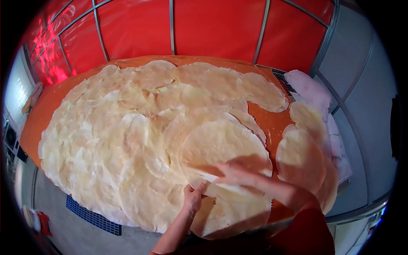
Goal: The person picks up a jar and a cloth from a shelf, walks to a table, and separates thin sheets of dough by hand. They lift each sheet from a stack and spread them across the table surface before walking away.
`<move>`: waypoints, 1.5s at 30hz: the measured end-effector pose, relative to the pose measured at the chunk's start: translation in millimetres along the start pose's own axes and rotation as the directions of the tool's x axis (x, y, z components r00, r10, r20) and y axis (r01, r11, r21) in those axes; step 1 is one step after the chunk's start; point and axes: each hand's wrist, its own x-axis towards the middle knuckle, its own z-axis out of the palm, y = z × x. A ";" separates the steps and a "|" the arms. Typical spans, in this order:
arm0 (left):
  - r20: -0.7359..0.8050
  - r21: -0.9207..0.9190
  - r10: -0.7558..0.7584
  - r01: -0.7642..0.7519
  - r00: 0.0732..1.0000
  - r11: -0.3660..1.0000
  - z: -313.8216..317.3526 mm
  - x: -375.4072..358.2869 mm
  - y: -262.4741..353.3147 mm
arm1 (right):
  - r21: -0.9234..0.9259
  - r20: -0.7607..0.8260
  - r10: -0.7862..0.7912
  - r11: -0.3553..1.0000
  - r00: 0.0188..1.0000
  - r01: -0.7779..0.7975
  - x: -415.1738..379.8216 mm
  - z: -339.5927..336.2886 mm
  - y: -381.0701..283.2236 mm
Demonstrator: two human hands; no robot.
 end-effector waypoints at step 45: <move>0.505 0.236 -0.473 0.412 0.722 0.880 88.8 -31.7 -24.3 | 0.470 -0.106 0.221 0.871 0.969 -0.147 -196.4 -2.2 57.7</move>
